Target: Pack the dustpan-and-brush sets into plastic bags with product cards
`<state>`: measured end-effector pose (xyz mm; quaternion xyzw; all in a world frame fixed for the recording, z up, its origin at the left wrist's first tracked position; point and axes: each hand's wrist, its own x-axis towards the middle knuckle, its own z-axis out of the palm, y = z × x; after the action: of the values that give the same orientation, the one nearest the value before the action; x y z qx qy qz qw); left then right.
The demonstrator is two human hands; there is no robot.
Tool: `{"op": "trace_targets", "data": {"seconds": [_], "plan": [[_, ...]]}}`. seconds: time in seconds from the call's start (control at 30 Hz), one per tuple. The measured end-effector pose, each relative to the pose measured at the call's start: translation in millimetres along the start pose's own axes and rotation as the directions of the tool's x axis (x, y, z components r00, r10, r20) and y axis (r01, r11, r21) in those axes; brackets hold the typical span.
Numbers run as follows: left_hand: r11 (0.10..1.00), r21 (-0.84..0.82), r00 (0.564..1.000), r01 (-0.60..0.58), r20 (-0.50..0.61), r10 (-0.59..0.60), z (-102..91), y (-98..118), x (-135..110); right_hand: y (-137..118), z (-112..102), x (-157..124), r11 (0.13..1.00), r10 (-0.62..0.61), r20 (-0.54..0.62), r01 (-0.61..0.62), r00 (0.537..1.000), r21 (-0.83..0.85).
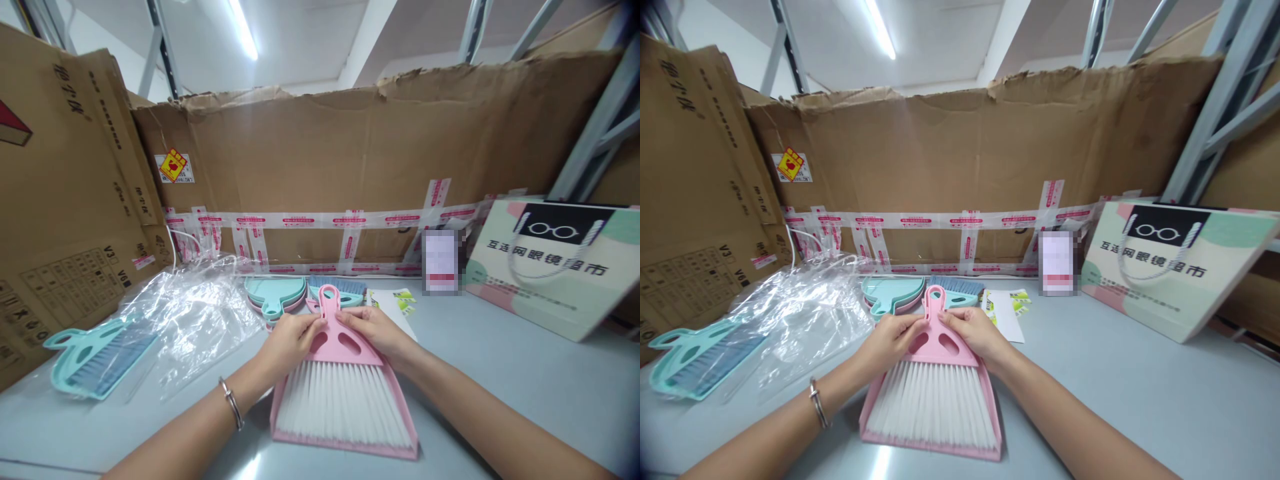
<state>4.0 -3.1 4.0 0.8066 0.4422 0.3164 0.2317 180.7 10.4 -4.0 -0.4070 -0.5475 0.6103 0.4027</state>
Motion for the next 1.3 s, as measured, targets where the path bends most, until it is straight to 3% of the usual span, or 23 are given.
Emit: {"op": "trace_targets", "data": {"seconds": [0.33, 0.5, 0.63, 0.73, 0.83, 0.93, 1.0, 1.03, 1.13, 1.2, 1.3], "plan": [[0.994, 0.108, 1.000, -0.017, 0.005, 0.016, 2.6, -3.1, -0.1, -0.8, 3.5, -0.5, 0.996, 0.002, -0.088, -0.009, 0.996, -0.088], [0.997, 0.073, 1.000, -0.008, 0.008, 0.008, 2.9, -4.8, 0.9, -0.7, 3.2, -0.5, 0.995, 0.001, -0.068, -0.008, 0.998, -0.099], [0.994, -0.082, 0.998, 0.065, 0.030, -0.063, -2.6, -3.8, 3.1, -2.1, 2.4, -2.0, 0.997, -0.034, -0.040, 0.031, 0.999, -0.076], [0.935, -0.328, 0.975, 0.136, 0.214, -0.067, -8.8, -2.0, 3.2, -4.8, -0.9, -1.6, 0.998, -0.057, -0.071, 0.055, 0.996, -0.029], [0.841, -0.486, 0.943, 0.239, 0.322, -0.082, -13.5, -2.4, 2.8, -7.9, -18.0, 5.6, 0.998, -0.070, -0.089, 0.069, 0.994, -0.010], [0.815, -0.518, 0.953, 0.261, 0.270, -0.134, -18.0, -6.7, 4.2, -8.3, -59.8, 16.9, 0.983, -0.152, -0.240, 0.122, 0.959, -0.137], [0.810, -0.522, 0.959, 0.268, 0.227, -0.172, -21.7, -10.8, 6.0, -6.2, -96.0, 20.1, 0.911, -0.246, -0.391, 0.074, 0.887, -0.405], [0.807, -0.522, 0.959, 0.276, 0.205, -0.196, -23.5, -12.6, 6.9, -4.9, -113.0, 19.1, 0.828, -0.271, -0.416, -0.010, 0.868, -0.560], [0.815, -0.502, 0.958, 0.288, 0.156, -0.243, -27.2, -15.8, 8.2, -4.3, -143.8, 5.9, 0.562, -0.163, -0.324, -0.182, 0.932, -0.807], [0.827, -0.487, 0.960, 0.280, 0.161, -0.230, -27.5, -16.1, 8.0, -8.5, -143.5, -7.0, 0.459, -0.019, -0.235, -0.200, 0.972, -0.866], [0.841, -0.469, 0.961, 0.272, 0.184, -0.208, -25.7, -16.3, 7.3, -16.5, -124.5, -21.6, 0.272, 0.151, -0.182, -0.218, 0.972, -0.937]]}}
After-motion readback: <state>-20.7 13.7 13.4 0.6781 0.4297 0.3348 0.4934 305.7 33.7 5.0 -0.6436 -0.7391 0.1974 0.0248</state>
